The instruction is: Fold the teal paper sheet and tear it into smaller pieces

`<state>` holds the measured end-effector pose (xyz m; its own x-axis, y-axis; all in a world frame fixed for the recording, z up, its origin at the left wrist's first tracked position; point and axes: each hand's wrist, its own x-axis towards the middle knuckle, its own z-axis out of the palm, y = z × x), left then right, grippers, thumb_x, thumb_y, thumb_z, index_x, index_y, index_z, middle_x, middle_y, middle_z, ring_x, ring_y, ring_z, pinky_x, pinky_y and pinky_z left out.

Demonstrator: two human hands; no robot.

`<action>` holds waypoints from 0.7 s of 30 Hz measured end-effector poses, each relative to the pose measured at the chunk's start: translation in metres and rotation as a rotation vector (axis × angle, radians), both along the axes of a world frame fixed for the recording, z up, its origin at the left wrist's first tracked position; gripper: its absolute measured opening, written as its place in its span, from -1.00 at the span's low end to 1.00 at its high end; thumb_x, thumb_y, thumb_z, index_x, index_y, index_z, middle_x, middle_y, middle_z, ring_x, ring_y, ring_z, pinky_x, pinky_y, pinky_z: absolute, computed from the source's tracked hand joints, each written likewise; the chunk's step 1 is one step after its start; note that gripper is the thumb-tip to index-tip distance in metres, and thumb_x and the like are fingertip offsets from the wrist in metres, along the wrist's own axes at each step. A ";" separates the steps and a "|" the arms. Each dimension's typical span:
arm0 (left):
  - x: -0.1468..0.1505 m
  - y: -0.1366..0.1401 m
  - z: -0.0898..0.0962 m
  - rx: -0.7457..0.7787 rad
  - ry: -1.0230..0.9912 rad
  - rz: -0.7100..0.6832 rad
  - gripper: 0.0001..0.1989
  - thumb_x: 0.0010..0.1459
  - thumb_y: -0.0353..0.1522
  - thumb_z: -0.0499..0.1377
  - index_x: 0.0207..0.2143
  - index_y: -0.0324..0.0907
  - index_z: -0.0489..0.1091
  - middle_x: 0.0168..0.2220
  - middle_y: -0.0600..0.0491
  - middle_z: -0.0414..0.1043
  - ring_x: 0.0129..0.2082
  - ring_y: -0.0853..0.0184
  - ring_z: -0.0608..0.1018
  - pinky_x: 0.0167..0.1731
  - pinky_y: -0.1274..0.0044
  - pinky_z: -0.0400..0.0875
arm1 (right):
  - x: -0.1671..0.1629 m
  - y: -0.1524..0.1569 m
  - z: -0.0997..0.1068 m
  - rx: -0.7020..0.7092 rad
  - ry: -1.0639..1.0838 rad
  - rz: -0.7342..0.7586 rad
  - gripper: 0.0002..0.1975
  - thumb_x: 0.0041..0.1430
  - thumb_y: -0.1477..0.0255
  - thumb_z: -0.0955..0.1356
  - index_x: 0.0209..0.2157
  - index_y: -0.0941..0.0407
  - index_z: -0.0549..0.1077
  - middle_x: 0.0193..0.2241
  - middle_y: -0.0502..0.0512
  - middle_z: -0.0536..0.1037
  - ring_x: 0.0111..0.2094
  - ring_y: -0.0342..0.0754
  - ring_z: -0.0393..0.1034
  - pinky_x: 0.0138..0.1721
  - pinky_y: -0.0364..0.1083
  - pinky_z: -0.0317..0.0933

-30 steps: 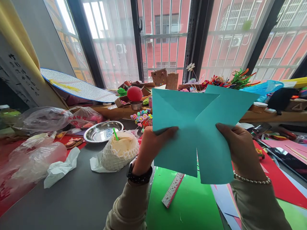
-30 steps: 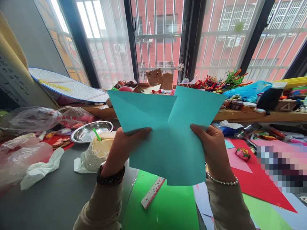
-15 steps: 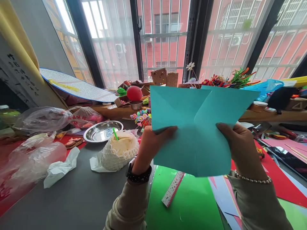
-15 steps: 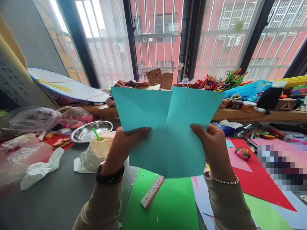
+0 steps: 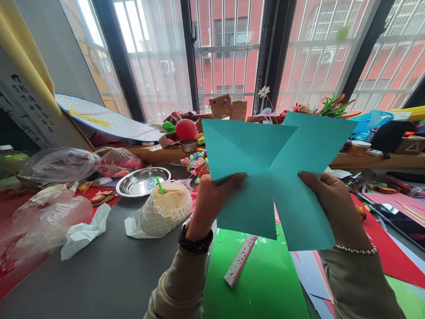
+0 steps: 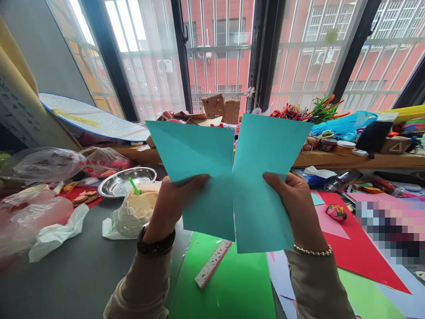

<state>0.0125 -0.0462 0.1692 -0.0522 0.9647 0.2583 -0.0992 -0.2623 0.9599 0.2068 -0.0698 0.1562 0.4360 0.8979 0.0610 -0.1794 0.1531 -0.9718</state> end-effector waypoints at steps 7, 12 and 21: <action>-0.010 0.007 0.000 -0.029 0.070 -0.067 -0.84 -0.29 -0.30 0.28 -0.58 -0.19 0.44 -0.64 0.16 0.38 -0.66 0.44 0.40 -0.67 0.62 0.31 | 0.005 0.006 -0.004 0.029 0.009 0.036 -0.82 -0.31 0.34 0.45 -0.53 0.03 0.48 -0.63 -0.07 0.52 -0.65 -0.13 0.37 -0.66 -0.18 0.30; -0.012 0.007 -0.001 0.030 0.070 -0.002 -0.82 -0.28 -0.29 0.28 -0.55 -0.19 0.45 -0.62 0.16 0.40 -0.65 0.45 0.41 -0.66 0.64 0.31 | 0.009 0.008 -0.008 0.068 -0.047 0.102 -0.80 -0.31 0.36 0.45 -0.50 0.05 0.49 -0.59 -0.06 0.53 -0.63 -0.14 0.37 -0.62 -0.20 0.31; -0.009 0.005 0.001 -0.017 0.071 0.042 -0.81 -0.27 -0.28 0.27 -0.58 -0.22 0.45 -0.66 0.15 0.38 -0.66 0.45 0.39 -0.66 0.62 0.32 | 0.000 0.008 -0.005 -0.001 0.060 0.062 -0.85 -0.27 0.37 0.44 -0.52 0.03 0.48 -0.59 -0.06 0.53 -0.67 -0.13 0.37 -0.67 -0.18 0.31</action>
<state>0.0033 -0.0409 0.1698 -0.0744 0.9663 0.2464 -0.0198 -0.2485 0.9684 0.2073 -0.0618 0.1510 0.3823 0.9233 0.0357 -0.2468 0.1392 -0.9590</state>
